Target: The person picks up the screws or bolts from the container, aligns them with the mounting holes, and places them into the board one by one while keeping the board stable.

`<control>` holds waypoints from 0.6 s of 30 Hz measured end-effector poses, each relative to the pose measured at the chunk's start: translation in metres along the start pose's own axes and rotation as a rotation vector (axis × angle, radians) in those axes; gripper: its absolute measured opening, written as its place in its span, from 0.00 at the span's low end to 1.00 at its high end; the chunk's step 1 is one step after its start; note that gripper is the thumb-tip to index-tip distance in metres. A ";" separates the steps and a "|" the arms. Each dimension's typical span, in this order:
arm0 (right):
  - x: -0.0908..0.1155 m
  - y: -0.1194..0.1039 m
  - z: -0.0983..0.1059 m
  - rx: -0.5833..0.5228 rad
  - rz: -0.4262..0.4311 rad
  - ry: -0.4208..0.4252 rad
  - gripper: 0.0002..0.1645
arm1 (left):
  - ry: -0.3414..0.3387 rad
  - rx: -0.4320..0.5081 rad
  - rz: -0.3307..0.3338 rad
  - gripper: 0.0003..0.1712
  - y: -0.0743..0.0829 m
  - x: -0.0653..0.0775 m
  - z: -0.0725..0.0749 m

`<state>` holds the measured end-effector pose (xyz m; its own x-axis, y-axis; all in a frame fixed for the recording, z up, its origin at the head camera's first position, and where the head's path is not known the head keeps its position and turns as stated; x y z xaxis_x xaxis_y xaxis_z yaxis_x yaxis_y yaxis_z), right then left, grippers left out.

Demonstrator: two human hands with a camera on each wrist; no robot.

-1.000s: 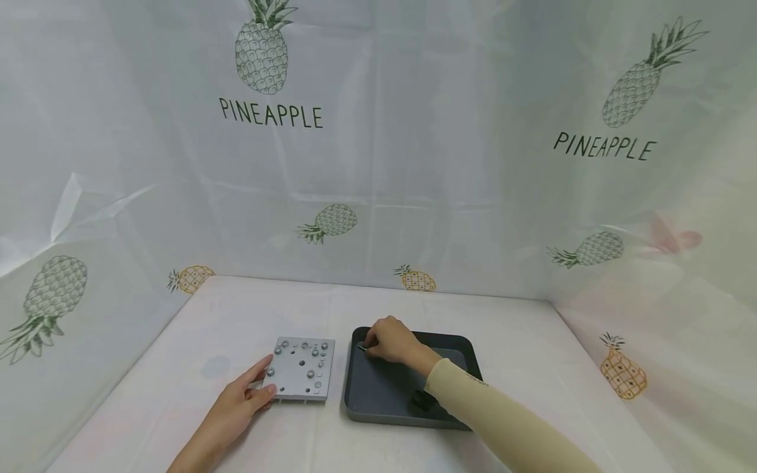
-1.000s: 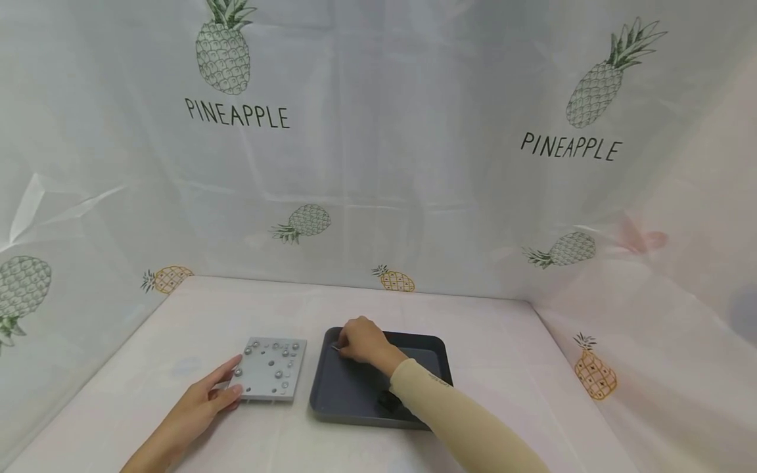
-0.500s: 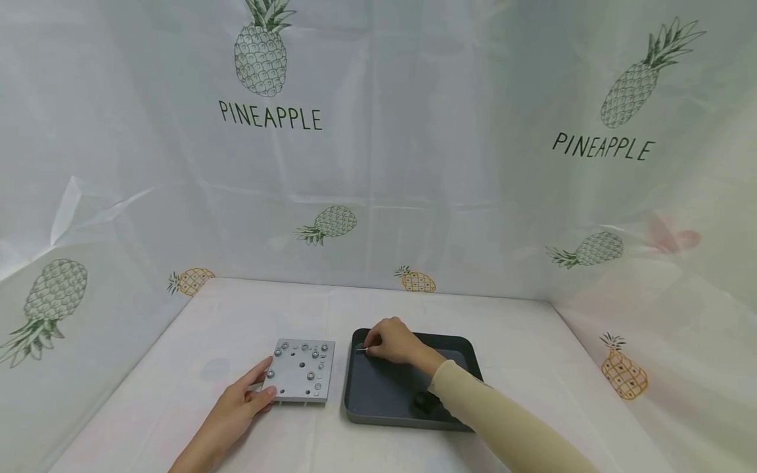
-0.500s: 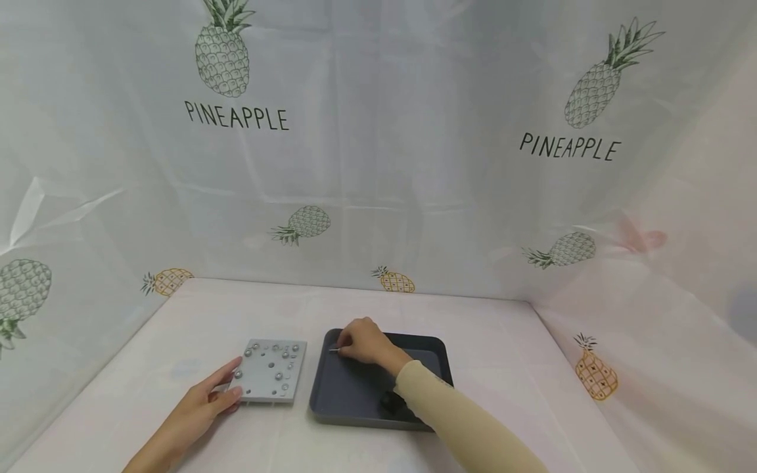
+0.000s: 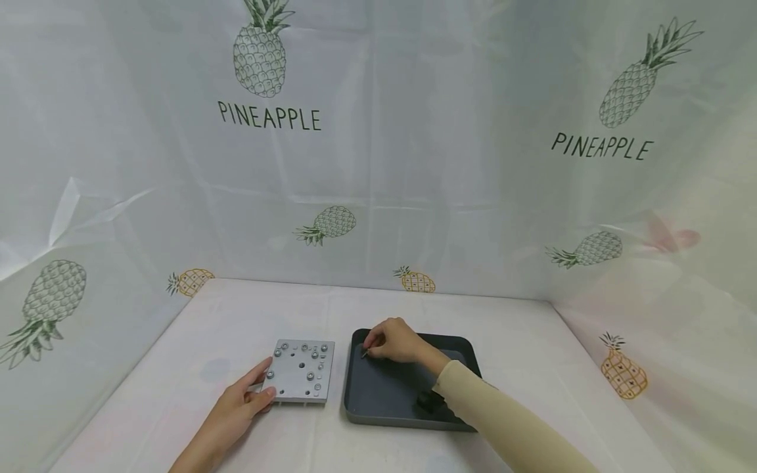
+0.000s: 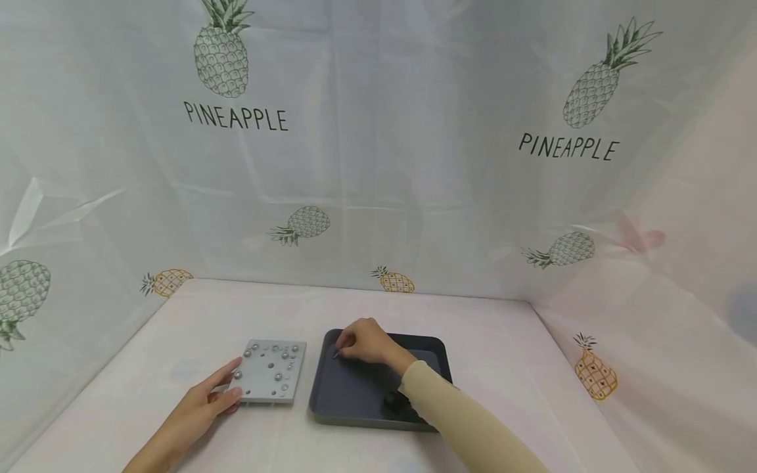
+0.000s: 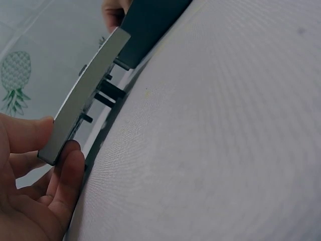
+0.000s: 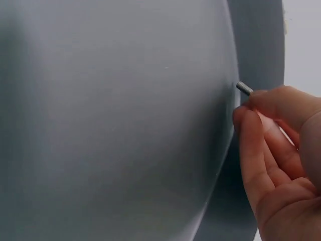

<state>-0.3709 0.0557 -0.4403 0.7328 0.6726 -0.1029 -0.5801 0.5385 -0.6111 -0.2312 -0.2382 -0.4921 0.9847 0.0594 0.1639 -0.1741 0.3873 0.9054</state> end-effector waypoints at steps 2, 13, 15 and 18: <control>0.001 0.000 0.001 -0.034 0.006 -0.008 0.03 | 0.000 0.001 -0.001 0.42 0.000 0.000 0.000; 0.006 -0.016 0.007 -0.196 0.044 -0.045 0.07 | 0.000 0.008 -0.020 0.41 0.003 0.000 0.000; 0.007 -0.022 0.007 -0.216 0.053 -0.054 0.08 | 0.000 0.012 -0.016 0.41 0.002 0.000 0.000; 0.006 -0.032 0.005 -0.242 0.070 -0.065 0.09 | -0.002 0.009 -0.012 0.41 0.002 0.000 -0.001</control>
<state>-0.3491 0.0450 -0.4173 0.6645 0.7398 -0.1057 -0.5210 0.3572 -0.7753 -0.2314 -0.2370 -0.4906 0.9866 0.0530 0.1540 -0.1625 0.3793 0.9109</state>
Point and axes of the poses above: each hand's wrist, its own x-axis away from the middle knuckle, its own z-axis out of the back of the hand, y = z × x, the point moved 6 cm from there along -x, towards the middle knuckle, and after that the axes turned 3 degrees about -x, right-handed, at the moved point
